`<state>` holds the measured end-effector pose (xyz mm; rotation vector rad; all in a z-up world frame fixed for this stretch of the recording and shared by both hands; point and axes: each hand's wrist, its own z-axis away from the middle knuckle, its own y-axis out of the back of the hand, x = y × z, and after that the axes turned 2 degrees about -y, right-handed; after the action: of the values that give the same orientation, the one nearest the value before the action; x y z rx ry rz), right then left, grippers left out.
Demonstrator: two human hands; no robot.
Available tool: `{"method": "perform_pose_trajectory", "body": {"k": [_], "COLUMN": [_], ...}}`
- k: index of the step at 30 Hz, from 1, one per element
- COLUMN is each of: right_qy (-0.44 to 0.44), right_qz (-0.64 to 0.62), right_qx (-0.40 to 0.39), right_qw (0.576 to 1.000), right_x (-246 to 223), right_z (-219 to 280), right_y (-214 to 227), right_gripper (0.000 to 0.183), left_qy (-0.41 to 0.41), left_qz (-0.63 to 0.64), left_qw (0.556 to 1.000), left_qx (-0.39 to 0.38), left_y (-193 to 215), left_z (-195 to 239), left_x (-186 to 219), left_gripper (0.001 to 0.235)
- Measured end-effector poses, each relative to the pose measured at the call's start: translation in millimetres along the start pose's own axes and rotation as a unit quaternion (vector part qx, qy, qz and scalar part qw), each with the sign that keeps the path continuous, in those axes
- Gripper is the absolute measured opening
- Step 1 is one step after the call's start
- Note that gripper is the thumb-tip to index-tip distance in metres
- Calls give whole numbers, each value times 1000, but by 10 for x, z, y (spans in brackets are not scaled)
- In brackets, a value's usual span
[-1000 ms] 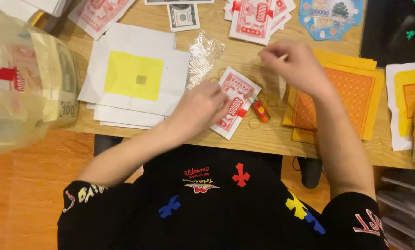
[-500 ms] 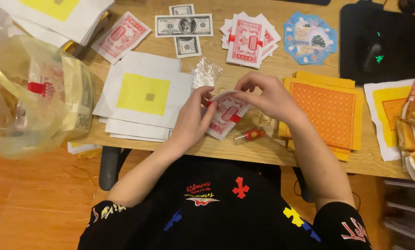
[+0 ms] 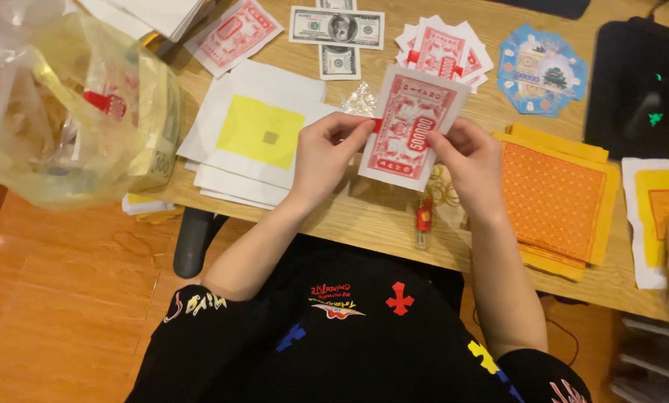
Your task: The person sorts and stacks various denominations of paper money on a wooden desk. They handle red, yellow, and blue bills, aligning them into neat piles and occasionally using rubber bands to bundle them. The person also moves white paper sheets with yellow squares and a plastic bag containing additional bills.
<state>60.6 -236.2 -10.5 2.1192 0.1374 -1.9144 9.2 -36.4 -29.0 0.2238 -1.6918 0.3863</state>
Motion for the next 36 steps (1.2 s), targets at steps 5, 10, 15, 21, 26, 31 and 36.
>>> {"method": "perform_pose_trajectory", "body": {"k": [5,10,15,21,26,31,36], "right_qy": [32,-15,-48,-54,34,73,-40], "right_qz": [69,52,-23,-63,123,332,431], "right_qx": [25,56,90,54,22,-18,-169], "right_qw": [997,997,995,995,992,940,886], "right_x": [14,-35,-60,-189,-10,-434,-120], "right_z": [65,71,30,73,40,300,728], "right_y": [57,235,300,-55,-84,335,210], "right_gripper": [16,13,14,24,26,29,38], "left_qy": [-123,-228,-309,46,340,279,193], "left_qz": [-110,-427,-571,250,505,667,699], "left_qw": [986,874,759,933,791,673,641], "left_qx": [3,-44,44,-256,-61,-156,-252], "left_y": [12,830,869,-209,-643,-314,-91], "left_z": [-62,-1154,-1241,-225,34,23,7], "left_x": [1,-250,-52,-120,-13,-295,-482], "left_gripper": [8,17,15,54,47,61,91]}}
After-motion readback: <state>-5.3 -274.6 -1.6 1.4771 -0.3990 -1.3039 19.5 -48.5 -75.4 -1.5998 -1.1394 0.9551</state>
